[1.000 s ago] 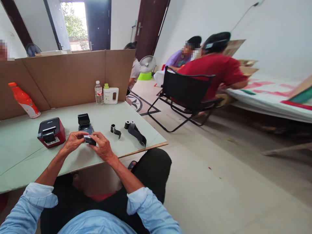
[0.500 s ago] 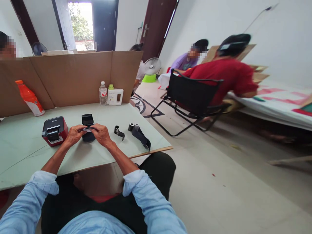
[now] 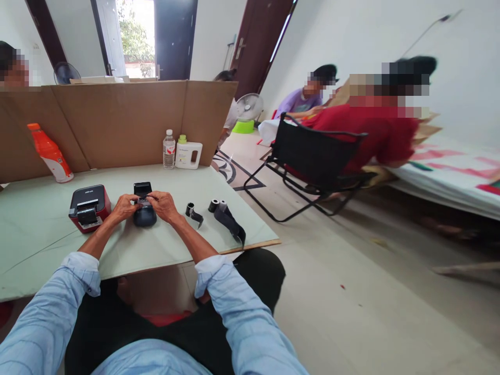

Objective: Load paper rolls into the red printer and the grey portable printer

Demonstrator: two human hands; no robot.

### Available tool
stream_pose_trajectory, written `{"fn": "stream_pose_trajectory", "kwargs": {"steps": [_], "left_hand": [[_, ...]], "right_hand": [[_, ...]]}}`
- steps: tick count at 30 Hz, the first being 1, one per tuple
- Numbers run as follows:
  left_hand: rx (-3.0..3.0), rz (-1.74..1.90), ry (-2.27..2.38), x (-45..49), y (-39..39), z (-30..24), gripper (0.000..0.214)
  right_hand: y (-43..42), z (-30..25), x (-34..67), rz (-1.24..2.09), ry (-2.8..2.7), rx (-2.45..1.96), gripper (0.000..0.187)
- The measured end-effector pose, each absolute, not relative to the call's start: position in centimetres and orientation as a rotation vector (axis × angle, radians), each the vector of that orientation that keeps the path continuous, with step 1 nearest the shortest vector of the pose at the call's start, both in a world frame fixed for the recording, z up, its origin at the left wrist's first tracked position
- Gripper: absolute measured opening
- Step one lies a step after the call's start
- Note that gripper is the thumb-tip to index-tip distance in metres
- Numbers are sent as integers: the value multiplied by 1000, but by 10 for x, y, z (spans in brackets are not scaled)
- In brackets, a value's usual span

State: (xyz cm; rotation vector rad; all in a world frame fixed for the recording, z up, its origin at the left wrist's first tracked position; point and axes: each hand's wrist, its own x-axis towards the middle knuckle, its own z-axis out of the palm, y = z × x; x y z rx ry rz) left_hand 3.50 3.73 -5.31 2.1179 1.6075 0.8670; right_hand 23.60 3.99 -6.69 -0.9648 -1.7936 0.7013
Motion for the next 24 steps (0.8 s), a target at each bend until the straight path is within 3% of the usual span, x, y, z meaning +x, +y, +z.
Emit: {"fn": "stream_pose_trajectory", "kwargs": {"steps": [11,24], "left_hand": [[2204,745,1606,35,37,-46,28],[2492,500,1479,28,50,-47,33]], "right_hand": [[43,-72,233,646,-1853,-971,19],[38,-82,225,274,-2077,-1036,16]]}}
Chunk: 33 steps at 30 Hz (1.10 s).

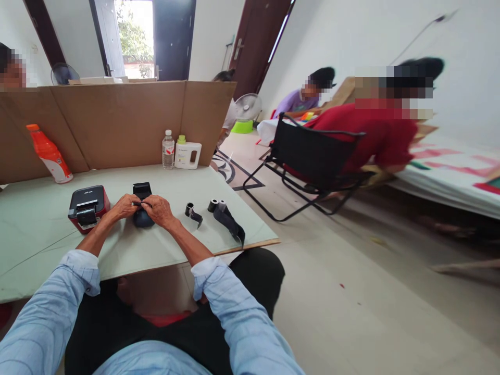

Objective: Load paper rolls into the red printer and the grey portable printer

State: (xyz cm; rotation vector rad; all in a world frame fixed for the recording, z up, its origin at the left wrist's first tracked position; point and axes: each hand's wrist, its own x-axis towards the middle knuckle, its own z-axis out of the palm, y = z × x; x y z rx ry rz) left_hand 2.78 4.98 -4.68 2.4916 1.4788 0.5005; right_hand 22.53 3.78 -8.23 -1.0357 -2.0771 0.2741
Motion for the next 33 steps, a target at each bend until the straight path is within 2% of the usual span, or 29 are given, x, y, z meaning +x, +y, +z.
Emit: {"fn": "stream_pose_trajectory", "kwargs": {"steps": [11,20,25,28,33], "left_hand": [[2446,633,1361,7,42,-54,30],[1960,966,1833,13,60,-48,73],[1736,1017,1695,20,76,-50,83],[1725,1084,1563,17,79,-55,77],[1910,1144,1461,9,66,-59,55]], "right_hand": [[10,-108,227,52,-2096,-969,20],[-4,-121,225,-8,-2074,-979,20],[-9,-121,224,37,-2062,-991,23],[-11,-121,223,69,-2058,-1012,24],[-11,-120,222,108,-2047,-1019,24]]}}
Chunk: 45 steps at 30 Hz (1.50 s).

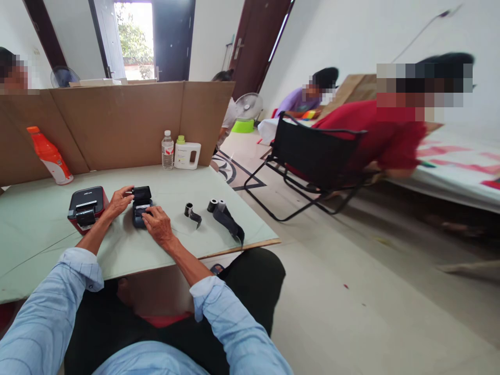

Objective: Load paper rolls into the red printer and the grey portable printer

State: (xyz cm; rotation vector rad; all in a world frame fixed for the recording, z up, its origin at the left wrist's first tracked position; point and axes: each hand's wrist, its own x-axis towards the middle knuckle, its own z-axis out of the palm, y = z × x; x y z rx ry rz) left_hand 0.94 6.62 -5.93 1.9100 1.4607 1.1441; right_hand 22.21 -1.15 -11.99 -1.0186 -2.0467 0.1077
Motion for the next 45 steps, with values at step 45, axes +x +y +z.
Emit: {"fn": "stream_pose_trajectory", "kwargs": {"steps": [45], "left_hand": [[2320,699,1593,6,-5,-94,90]], "right_hand": [[2,-137,224,359,-1987,-1209,80]]}}
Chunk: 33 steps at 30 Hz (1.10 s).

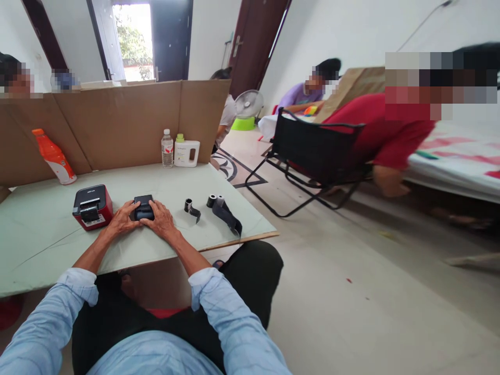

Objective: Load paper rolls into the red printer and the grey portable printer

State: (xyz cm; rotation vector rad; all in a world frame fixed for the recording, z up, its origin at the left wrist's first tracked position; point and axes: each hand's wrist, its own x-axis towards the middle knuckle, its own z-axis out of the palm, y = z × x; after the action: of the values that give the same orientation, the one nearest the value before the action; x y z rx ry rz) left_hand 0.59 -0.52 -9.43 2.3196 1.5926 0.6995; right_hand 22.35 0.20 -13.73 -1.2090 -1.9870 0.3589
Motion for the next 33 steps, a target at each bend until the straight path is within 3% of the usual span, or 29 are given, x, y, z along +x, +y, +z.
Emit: {"fn": "stream_pose_trajectory", "kwargs": {"steps": [16,23,33], "left_hand": [[2318,797,1611,17,-13,-95,79],[2346,790,1574,13,-7,-100,99],[2353,896,1593,12,-7,-106,86]], "right_hand": [[-3,-134,221,327,-2001,-1251,75],[-11,-124,219,384,-1991,-1350,94],[-9,-125,219,369,-2006,-1283,78]]}}
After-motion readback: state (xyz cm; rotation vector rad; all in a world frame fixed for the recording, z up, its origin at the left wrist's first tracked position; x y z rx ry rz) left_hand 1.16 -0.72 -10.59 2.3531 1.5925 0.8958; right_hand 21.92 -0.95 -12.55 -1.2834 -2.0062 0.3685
